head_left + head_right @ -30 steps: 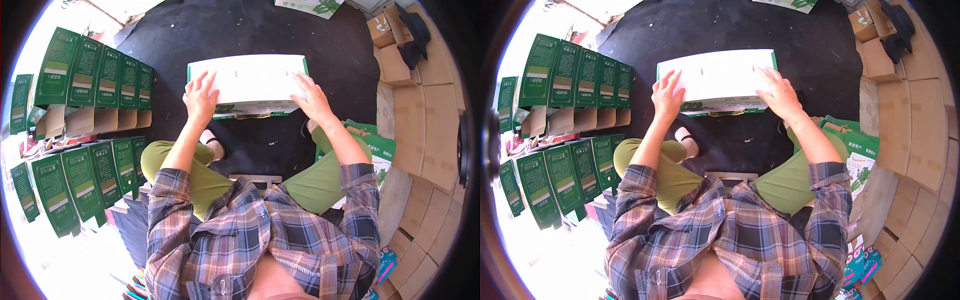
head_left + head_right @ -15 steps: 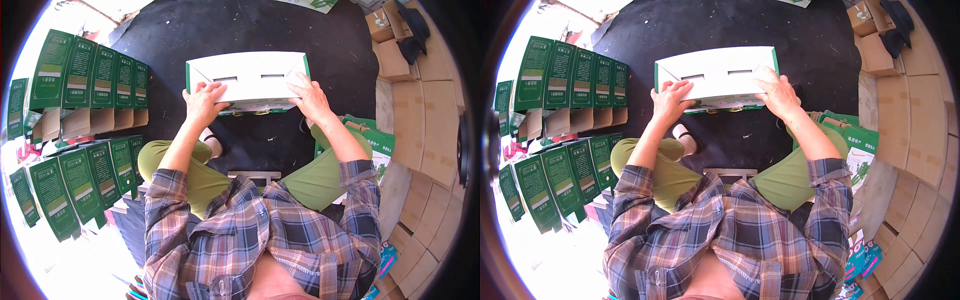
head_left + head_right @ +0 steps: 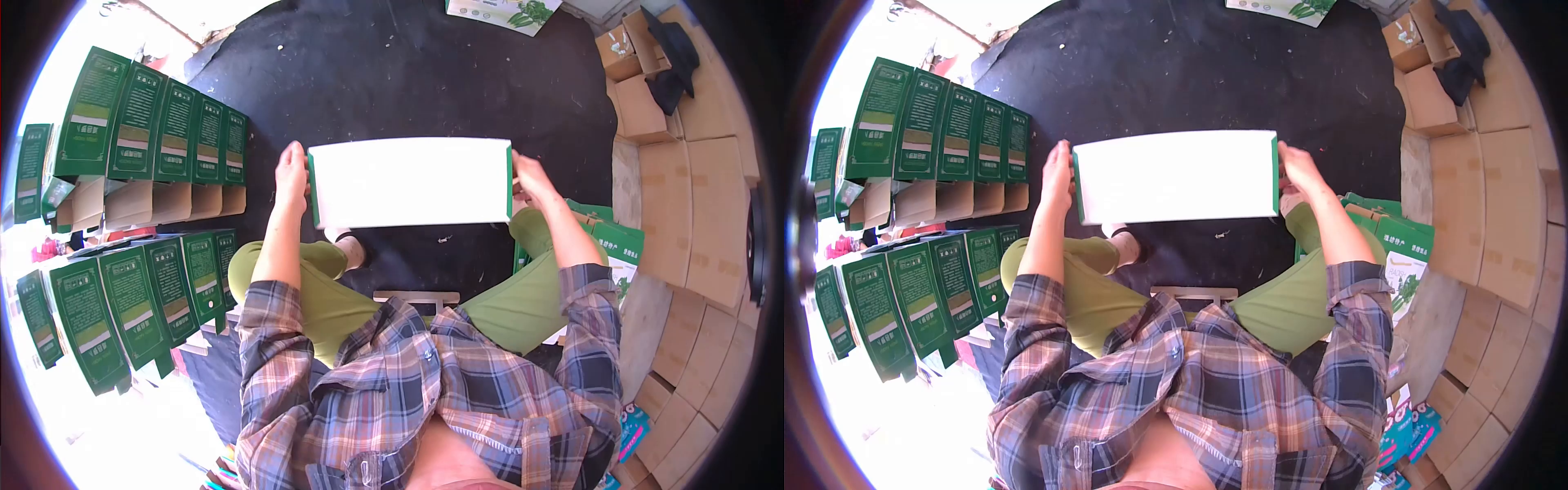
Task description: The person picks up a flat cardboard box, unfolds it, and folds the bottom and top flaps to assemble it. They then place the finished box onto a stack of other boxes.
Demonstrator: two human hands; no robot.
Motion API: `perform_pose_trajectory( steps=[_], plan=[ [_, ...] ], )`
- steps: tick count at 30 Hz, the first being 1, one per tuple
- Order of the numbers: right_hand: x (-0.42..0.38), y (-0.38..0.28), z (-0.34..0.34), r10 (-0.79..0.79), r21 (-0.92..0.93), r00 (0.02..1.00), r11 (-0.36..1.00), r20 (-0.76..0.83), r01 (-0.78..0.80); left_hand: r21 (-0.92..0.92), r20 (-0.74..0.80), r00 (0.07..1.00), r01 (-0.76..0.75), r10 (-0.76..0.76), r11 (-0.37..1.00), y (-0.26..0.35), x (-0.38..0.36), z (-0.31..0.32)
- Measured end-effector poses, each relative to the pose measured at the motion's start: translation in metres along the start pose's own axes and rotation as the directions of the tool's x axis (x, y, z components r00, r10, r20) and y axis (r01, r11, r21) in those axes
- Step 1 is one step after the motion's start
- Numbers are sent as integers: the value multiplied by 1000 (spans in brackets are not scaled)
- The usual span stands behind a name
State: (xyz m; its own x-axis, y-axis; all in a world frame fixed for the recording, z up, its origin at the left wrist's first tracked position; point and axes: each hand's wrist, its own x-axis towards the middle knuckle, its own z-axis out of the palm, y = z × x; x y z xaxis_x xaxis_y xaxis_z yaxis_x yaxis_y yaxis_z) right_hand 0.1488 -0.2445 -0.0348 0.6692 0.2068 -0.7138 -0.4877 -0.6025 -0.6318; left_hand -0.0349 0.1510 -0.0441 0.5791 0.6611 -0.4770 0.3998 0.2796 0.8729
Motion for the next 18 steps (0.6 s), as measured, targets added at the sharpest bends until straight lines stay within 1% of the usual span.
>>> perform_pose_trajectory(
  steps=[1, 3, 4, 6, 7, 9, 10, 11, 12, 13, 14, 15, 17, 18],
  plan=[
    [5, 11, 6, 44, 37, 999, 998, 26, -45, 149, 42, 995, 79, -86, 986, -11, 10, -3],
    [-4, 13, 12, 24, -68, 999, 997, 45, -21, 95, 139, 964, 215, -226, 972, -27, 14, 5],
    [-4, 11, 12, 17, -65, 999, 998, 41, -15, 95, 142, 965, 206, -218, 974, -32, 18, 4],
    [-4, 13, 11, 92, -82, 992, 993, 83, -85, -127, 329, 889, 378, -320, 917, -36, 20, 3],
    [-4, 14, 8, 91, -79, 993, 993, 80, -84, -125, 331, 888, 376, -318, 918, -37, 22, 2],
    [-10, 8, 3, -20, -8, 996, 1000, 92, 21, -194, 377, 886, 362, -271, 912, -12, 7, 1],
    [-15, 4, 1, -32, 72, 996, 997, 89, 26, -195, 425, 855, 407, -297, 893, 4, -4, -1],
    [-12, 5, -1, -32, 72, 996, 997, 89, 25, -194, 425, 855, 407, -297, 893, 1, -1, -4],
    [-8, 7, -2, -178, 224, 983, 961, 50, 163, -185, 417, 888, 289, -192, 939, -2, 2, -10],
    [-6, 9, -5, -315, 364, 949, 883, -12, 298, -174, 412, 907, 166, -81, 971, -6, 5, -12],
    [-19, -1, -5, -343, 375, 937, 863, -59, 339, -266, 379, 925, 93, 15, 960, -2, 0, -7],
    [-12, 0, -10, -357, 407, 932, 842, -69, 353, -264, 381, 924, 91, 17, 960, 2, -4, -5],
    [-21, -10, -15, -268, 456, 953, 837, -138, 301, -278, 342, 939, 70, 30, 958, 14, -12, -4],
    [-15, -7, -19, -256, 456, 953, 837, -162, 302, -306, 330, 944, 82, 25, 948, 7, -5, -6]
  ],
)
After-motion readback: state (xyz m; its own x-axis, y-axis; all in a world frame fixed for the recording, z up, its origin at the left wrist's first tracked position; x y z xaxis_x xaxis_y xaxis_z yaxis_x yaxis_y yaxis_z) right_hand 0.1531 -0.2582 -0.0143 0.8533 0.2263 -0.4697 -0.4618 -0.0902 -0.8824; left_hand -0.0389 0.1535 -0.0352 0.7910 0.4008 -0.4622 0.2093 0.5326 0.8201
